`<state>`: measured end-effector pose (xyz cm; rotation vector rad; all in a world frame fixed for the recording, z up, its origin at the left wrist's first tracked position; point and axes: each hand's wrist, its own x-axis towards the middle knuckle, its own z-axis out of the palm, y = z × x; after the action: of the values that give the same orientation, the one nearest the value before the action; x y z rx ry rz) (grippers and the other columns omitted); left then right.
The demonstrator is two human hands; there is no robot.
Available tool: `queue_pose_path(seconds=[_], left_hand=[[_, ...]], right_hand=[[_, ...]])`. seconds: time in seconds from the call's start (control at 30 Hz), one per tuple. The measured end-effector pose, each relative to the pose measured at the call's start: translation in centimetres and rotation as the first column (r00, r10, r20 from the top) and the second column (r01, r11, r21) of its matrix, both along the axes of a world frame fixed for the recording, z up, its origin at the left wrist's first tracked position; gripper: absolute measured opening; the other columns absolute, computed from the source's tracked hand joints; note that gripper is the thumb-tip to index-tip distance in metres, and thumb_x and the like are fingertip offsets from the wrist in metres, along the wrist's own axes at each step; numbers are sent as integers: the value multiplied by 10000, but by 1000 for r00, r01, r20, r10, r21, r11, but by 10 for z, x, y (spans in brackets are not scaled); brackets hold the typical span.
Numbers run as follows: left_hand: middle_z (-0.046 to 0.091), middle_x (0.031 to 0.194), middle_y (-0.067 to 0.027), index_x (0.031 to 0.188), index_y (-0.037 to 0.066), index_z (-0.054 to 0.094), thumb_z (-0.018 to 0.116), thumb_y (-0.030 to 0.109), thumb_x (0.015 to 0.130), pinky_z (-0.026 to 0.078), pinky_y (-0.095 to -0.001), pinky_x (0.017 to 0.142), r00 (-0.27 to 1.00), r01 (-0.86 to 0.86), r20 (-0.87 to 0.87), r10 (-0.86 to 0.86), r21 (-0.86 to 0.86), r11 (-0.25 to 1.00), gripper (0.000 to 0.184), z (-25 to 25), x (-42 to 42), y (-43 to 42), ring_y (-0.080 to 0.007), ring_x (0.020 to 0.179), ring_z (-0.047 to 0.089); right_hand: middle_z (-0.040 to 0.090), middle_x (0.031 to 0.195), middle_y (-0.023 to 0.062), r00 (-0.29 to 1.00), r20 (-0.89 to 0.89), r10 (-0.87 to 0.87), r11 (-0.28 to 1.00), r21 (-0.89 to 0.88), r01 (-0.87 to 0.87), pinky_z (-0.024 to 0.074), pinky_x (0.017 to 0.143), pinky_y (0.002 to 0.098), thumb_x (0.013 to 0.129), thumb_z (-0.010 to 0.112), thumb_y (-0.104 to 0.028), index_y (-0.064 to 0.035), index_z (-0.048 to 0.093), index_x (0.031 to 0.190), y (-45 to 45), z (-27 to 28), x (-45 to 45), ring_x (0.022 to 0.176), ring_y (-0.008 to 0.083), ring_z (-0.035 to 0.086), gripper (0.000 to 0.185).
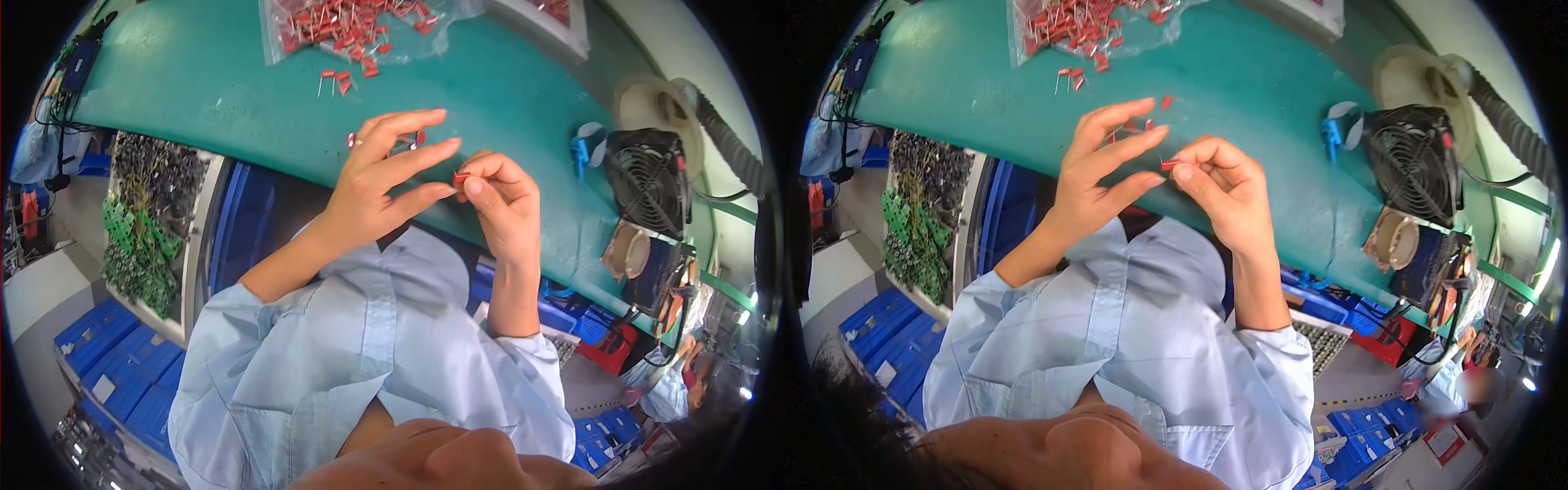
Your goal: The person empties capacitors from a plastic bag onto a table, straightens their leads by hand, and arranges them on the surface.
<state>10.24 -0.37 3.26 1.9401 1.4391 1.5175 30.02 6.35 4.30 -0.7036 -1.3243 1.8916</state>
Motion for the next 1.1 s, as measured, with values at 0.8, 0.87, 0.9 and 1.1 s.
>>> queue_pose_path(seconds=[0.8,0.87,0.9,1.1], left_hand=[[673,1243,-93,1073,71,770,669,13,884,467,-382,985,904,-409,-109,414,63,910,222,-33,-70,-19,-272,1161,598],[674,1241,-92,1068,72,770,672,13,881,468,-378,983,903,-412,-114,415,55,910,219,-34,-69,-18,-270,1158,599],[674,1240,-91,1066,72,770,673,13,880,468,-376,983,901,-414,-116,417,54,909,217,-34,-68,-18,-269,1157,599],[676,1200,-80,1040,88,775,695,16,847,481,-381,929,890,-431,-125,438,82,899,221,-34,-68,-17,-274,1097,608]], right_hand=[[647,950,88,729,683,-45,583,610,-536,522,772,325,886,701,-80,-27,702,1053,110,27,-43,880,225,648,175],[629,949,99,716,698,-17,522,617,-589,520,776,350,885,703,-91,-22,685,1049,107,30,-47,923,247,641,179],[619,949,104,708,706,-5,487,620,-615,519,778,363,884,704,-97,-19,676,1047,107,30,-49,944,258,637,182],[622,913,101,551,834,-25,371,519,-770,501,768,321,878,712,-67,19,620,957,110,38,-48,828,211,612,149]])
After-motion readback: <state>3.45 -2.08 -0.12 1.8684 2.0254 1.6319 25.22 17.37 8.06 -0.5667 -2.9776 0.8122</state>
